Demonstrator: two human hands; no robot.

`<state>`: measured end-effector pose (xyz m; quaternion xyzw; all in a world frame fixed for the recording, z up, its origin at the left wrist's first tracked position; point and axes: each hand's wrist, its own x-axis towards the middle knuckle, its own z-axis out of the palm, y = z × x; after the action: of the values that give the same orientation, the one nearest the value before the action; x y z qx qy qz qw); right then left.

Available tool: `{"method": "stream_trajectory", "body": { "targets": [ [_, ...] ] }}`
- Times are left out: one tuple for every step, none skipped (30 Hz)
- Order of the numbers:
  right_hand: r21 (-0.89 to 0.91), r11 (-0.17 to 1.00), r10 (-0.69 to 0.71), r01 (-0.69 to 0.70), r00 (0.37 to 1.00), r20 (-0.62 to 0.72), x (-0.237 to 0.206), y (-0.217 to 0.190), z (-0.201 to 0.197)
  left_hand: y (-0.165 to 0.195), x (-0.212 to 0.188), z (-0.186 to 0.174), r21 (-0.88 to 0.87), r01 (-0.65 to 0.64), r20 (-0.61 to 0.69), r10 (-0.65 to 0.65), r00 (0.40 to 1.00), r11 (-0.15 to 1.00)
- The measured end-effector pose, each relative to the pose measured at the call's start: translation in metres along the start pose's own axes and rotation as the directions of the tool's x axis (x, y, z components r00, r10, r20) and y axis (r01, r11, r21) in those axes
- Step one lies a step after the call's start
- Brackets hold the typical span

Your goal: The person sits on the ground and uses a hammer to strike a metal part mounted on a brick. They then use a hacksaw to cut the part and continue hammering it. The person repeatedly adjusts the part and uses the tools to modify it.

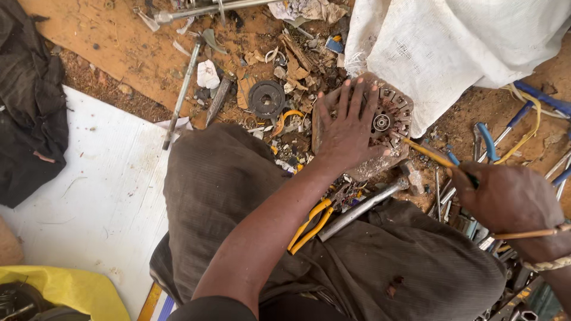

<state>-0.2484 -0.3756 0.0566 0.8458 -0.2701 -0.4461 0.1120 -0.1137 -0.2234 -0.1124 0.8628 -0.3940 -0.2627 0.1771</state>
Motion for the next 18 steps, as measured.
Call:
{"method": "stream_trajectory", "body": {
  "targets": [
    [-0.063, 0.998, -0.008, 0.009, 1.000, 0.026, -0.007, -0.010, -0.020, 0.000, -0.002, 0.000, 0.001, 0.016, 0.021, -0.016, 1.000, 1.000],
    [-0.201, 0.963, -0.223, 0.181, 0.952, -0.212, -0.013, -0.023, -0.040, 0.000, -0.003, -0.002, 0.005, 0.018, 0.033, -0.018, 0.999, 1.000],
    [-0.366, 0.885, -0.428, 0.287, 0.810, -0.400, -0.024, -0.034, -0.058, 0.003, -0.005, -0.004, 0.010, 0.011, 0.052, -0.012, 0.999, 1.000],
    [-0.403, 0.873, -0.427, 0.274, 0.830, -0.359, -0.033, -0.041, -0.074, 0.006, -0.011, -0.005, -0.003, 0.011, 0.054, -0.011, 0.999, 1.000],
    [-0.443, 0.859, -0.422, 0.258, 0.846, -0.326, -0.034, -0.046, -0.089, 0.006, -0.011, -0.008, -0.013, 0.010, 0.044, -0.009, 0.999, 1.000],
    [-0.489, 0.844, -0.409, 0.222, 0.855, -0.317, -0.036, -0.046, -0.099, 0.006, -0.009, -0.012, -0.017, 0.003, 0.006, -0.002, 1.000, 1.000],
    [-0.335, 0.925, -0.283, 0.179, 0.914, -0.291, -0.039, -0.040, -0.100, 0.006, -0.009, -0.014, -0.019, -0.004, -0.001, 0.004, 1.000, 1.000],
    [-0.174, 0.976, -0.166, 0.128, 0.961, -0.223, -0.036, -0.034, -0.096, 0.005, -0.007, -0.017, -0.031, -0.004, 0.014, 0.005, 1.000, 1.000],
    [-0.014, 0.998, -0.065, 0.064, 0.992, -0.111, -0.037, -0.026, -0.080, 0.005, -0.009, -0.017, -0.054, 0.005, 0.055, -0.002, 0.998, 0.999],
    [0.222, 0.974, -0.027, 0.053, 0.993, -0.116, -0.038, -0.015, -0.054, 0.004, -0.010, -0.016, -0.031, 0.007, 0.064, -0.005, 0.998, 1.000],
    [0.446, 0.894, 0.016, 0.041, 0.992, -0.123, -0.036, -0.007, -0.025, 0.003, -0.009, -0.016, -0.003, 0.008, 0.063, -0.008, 0.998, 1.000],
    [0.647, 0.762, 0.062, 0.037, 0.990, -0.128, -0.033, 0.000, 0.009, 0.003, -0.009, -0.014, 0.030, 0.009, 0.051, -0.010, 0.999, 1.000],
    [0.853, 0.517, 0.154, 0.067, 0.973, -0.170, -0.029, -0.004, 0.047, 0.002, -0.007, -0.013, 0.018, 0.011, 0.036, -0.012, 0.999, 1.000],
    [0.971, 0.213, 0.254, 0.111, 0.953, -0.165, -0.028, -0.010, 0.084, 0.000, -0.007, -0.012, 0.008, 0.007, 0.032, -0.007, 0.999, 1.000],
    [0.995, 0.065, 0.305, 0.078, 0.948, -0.094, -0.029, -0.020, 0.119, 0.001, -0.006, -0.010, -0.008, -0.012, 0.043, 0.013, 0.999, 1.000],
    [0.995, -0.079, 0.343, 0.062, 0.939, -0.032, -0.030, -0.030, 0.150, 0.003, -0.005, -0.008, -0.019, -0.019, 0.058, 0.020, 0.998, 1.000],
    [0.972, -0.174, 0.367, 0.161, 0.926, -0.087, -0.031, -0.039, 0.172, 0.002, -0.005, -0.008, -0.019, -0.003, 0.055, 0.004, 0.998, 1.000],
    [0.932, -0.267, 0.392, 0.247, 0.911, -0.129, -0.033, -0.049, 0.190, 0.003, -0.004, -0.007, -0.021, 0.017, 0.061, -0.016, 0.998, 1.000]
  ]
}}
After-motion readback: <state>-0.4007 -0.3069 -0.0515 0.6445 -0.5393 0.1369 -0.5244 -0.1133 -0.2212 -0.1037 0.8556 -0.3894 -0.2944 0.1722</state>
